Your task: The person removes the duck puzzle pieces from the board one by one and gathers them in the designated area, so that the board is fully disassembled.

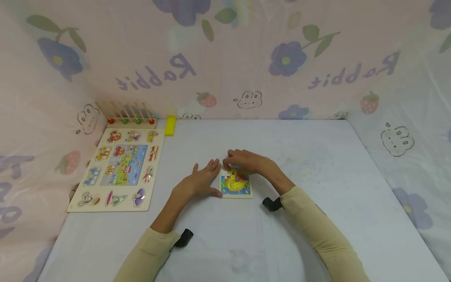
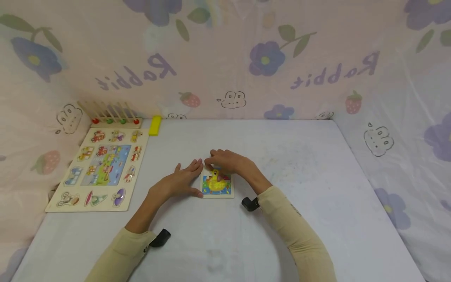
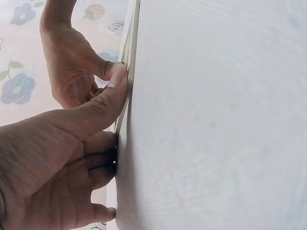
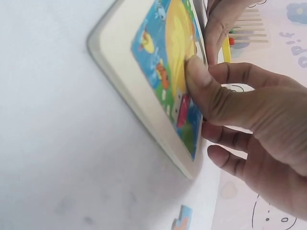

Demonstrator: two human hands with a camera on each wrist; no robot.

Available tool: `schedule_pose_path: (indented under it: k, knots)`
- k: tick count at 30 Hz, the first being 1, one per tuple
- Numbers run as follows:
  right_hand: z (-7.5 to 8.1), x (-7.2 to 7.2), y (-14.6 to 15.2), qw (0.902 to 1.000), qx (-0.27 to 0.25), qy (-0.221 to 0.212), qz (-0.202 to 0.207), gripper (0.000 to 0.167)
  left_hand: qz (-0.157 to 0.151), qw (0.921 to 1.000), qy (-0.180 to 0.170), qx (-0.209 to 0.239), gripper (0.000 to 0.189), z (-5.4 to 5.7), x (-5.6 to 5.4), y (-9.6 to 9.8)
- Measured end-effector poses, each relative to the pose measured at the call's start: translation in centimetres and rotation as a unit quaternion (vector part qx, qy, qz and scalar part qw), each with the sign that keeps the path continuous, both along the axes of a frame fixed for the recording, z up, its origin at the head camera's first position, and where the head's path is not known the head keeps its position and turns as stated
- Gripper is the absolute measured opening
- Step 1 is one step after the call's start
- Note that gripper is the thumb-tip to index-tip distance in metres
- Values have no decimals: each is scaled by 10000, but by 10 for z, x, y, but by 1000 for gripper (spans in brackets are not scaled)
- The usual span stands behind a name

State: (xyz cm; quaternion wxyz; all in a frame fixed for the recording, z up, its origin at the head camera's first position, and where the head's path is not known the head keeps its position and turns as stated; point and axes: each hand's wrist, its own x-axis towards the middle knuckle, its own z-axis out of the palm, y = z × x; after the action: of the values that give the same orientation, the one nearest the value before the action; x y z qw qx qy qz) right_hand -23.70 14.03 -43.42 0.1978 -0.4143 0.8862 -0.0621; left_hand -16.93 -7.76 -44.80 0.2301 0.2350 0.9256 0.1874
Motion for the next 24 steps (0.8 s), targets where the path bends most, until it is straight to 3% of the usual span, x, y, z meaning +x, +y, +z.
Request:
schedule_pose_path:
  k: [10,18,24]
  knots:
    - [-3,3,2,9994,189,276,35,35,12,10000,-3,-92,106,0,1,1]
    - [3,0,-4,9977,417,446,291,33,1,10000,-2,-58,105,2,1,1]
    - [5,3,-8,9959,627,579,312,43,-31,10000,-11,-73,105,3,1,1]
